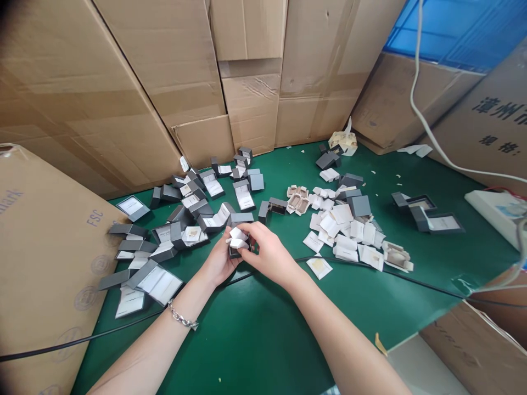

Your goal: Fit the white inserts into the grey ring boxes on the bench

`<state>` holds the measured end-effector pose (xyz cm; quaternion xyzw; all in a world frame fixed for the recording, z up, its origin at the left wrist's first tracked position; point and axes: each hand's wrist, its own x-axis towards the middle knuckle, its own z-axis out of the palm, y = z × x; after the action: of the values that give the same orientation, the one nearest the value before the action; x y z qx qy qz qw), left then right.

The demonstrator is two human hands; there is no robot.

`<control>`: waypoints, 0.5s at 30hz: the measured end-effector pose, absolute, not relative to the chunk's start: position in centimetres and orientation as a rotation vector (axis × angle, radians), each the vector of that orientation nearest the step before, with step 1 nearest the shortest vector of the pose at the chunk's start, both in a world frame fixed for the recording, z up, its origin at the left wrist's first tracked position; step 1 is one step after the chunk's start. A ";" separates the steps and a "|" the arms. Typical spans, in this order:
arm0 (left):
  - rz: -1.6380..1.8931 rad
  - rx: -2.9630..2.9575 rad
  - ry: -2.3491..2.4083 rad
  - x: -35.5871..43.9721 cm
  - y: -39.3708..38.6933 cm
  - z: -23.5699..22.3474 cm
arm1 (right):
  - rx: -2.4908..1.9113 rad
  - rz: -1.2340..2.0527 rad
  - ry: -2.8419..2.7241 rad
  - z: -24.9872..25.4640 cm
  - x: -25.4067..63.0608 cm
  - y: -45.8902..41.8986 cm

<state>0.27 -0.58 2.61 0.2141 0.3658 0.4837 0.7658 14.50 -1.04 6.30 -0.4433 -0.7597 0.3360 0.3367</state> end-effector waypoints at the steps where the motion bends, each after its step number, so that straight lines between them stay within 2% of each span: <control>1: 1.043 0.469 0.793 0.3 -0.6 2.7 | -1.167 0.886 -1.983 6.3 14.4 -1.1; 8: 1.060 0.420 0.804 0.5 -0.6 3.1 | -1.212 0.877 -1.945 6.3 14.5 -1.0; 15: 1.106 0.427 0.795 0.4 -0.5 2.9 | -1.338 0.617 -1.970 5.5 14.3 -1.3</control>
<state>0.41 -0.51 2.85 0.1956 0.3647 0.5072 0.7560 14.31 -1.34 5.46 -0.5126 -0.7547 0.2363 0.3343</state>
